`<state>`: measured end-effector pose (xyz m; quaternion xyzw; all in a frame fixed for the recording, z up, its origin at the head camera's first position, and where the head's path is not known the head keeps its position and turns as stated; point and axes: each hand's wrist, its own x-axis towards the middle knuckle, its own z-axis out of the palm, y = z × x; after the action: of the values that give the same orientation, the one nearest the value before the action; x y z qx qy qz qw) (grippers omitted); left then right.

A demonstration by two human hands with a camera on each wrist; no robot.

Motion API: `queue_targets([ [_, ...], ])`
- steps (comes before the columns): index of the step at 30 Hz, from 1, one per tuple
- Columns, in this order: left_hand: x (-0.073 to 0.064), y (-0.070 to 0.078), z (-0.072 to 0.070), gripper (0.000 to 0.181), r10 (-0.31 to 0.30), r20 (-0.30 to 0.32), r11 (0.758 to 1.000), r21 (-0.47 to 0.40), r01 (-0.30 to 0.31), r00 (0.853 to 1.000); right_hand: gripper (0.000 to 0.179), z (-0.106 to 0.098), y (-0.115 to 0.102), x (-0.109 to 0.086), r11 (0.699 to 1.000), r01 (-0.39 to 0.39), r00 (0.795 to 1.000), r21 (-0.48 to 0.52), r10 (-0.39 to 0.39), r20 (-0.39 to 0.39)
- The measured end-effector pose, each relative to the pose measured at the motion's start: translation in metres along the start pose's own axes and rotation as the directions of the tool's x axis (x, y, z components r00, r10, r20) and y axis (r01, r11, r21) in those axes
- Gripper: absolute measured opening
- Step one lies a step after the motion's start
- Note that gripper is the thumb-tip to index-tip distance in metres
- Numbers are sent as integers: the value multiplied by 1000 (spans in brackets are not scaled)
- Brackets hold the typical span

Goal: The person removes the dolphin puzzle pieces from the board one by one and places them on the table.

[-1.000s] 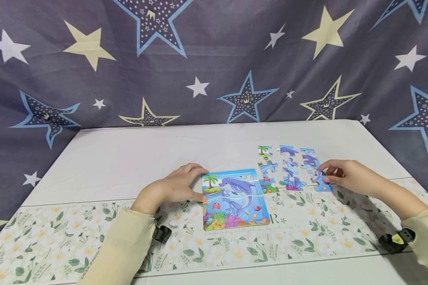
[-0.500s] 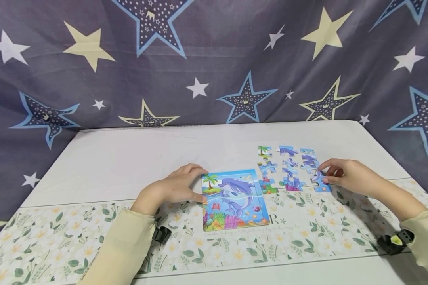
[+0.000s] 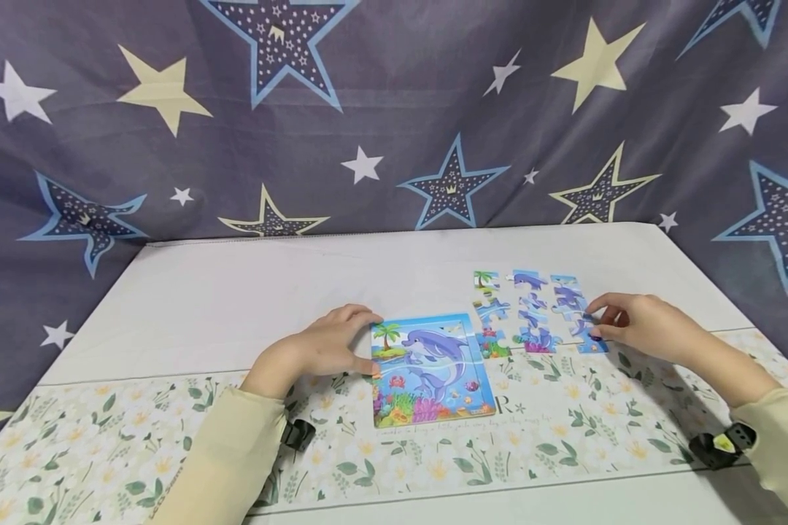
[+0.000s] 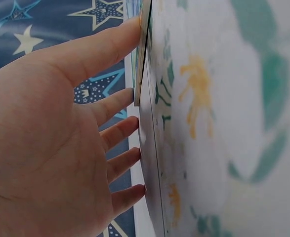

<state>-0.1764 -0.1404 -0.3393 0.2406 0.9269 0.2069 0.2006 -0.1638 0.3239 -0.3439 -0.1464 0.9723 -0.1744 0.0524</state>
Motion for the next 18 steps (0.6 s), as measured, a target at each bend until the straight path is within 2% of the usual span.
queue_targets([
  [5, -3, 4, 1, 81, -23, 6, 998, 51, 23, 1000, 28, -2, -10, 0, 1000, -17, 1000, 13, 17, 5],
  [11, -7, 8, -1, 79, -17, -19, 988, 150, 19, 1000, 27, -4, -30, 3, 993, 16, 998, 116, -10, -54],
  [18, -12, 13, -6, 73, -13, -57, 987, 158, 22, 998, 26, 1, -56, 6, 981, 39, 995, 189, -20, -100],
])
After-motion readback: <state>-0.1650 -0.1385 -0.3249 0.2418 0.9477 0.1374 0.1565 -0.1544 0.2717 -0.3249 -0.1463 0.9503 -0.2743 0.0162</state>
